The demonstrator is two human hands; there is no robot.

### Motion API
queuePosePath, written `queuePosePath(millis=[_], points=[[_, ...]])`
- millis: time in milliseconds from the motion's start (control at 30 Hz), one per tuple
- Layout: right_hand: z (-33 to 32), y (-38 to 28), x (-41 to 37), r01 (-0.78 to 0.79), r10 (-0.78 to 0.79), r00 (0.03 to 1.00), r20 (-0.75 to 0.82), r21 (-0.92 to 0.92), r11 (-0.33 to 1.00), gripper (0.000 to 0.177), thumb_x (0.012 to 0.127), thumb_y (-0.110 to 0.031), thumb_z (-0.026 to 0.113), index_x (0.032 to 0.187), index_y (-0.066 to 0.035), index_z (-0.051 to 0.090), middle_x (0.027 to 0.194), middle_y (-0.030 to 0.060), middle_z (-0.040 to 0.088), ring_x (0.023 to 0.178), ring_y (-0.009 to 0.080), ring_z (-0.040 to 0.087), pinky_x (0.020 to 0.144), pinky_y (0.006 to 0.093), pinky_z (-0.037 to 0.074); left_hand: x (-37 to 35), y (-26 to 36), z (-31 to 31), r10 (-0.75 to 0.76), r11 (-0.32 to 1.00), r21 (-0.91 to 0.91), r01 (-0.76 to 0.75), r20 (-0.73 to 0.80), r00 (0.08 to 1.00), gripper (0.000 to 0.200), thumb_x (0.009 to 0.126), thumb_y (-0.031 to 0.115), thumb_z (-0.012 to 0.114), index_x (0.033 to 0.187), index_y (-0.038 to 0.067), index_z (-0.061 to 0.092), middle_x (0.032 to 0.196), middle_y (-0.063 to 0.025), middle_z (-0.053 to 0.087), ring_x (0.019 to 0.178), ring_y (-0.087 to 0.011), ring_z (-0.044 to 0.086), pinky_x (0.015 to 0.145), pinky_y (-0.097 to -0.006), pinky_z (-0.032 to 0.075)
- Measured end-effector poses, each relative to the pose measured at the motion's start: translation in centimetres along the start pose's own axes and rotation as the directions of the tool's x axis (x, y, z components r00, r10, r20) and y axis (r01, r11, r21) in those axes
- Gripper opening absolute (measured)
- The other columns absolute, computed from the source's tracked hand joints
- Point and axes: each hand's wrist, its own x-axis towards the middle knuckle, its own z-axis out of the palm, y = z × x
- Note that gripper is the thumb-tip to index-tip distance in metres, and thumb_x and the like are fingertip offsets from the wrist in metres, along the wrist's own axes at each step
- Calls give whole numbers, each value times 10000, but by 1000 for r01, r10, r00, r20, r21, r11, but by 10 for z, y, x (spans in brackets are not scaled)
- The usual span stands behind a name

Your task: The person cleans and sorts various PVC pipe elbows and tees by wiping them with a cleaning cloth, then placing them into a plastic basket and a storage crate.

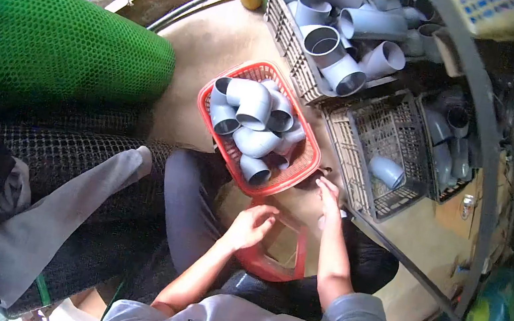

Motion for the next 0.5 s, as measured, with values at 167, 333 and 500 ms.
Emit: queuePosePath(millis=[167, 333, 500], points=[[13, -111, -134, 212, -202, 977, 70, -185, 960, 451, 925, -214, 783, 1348, -82, 696, 924, -59, 647, 745, 35, 498, 652, 219, 407, 14, -1, -13, 157, 980, -121, -158, -23, 987, 506, 923, 148, 758, 1382, 39, 575, 1317, -152, 624, 1207, -224, 605, 1039, -369, 504], [14, -195, -271, 291, -322, 852, 412, 138, 947, 440, 934, -177, 764, 1350, -62, 682, 1014, -27, 662, 805, 50, 565, 764, 231, 461, 64, 37, -27, 381, 923, -71, -378, 40, 924, 1083, 737, 274, 897, 1602, 60, 282, 1566, -241, 389, 1474, -426, 359, 1229, -501, 315], [7, -181, -278, 600, -595, 799, 89, -44, 799, 594, 939, -144, 751, 1482, -68, 524, 1316, 44, 646, 1009, 91, 635, 885, 274, 509, 95, -23, -23, 320, 894, -388, -223, 205, 925, 261, 931, 167, 671, 1172, 74, 631, 1085, -121, 669, 1045, -202, 626, 973, -351, 498]])
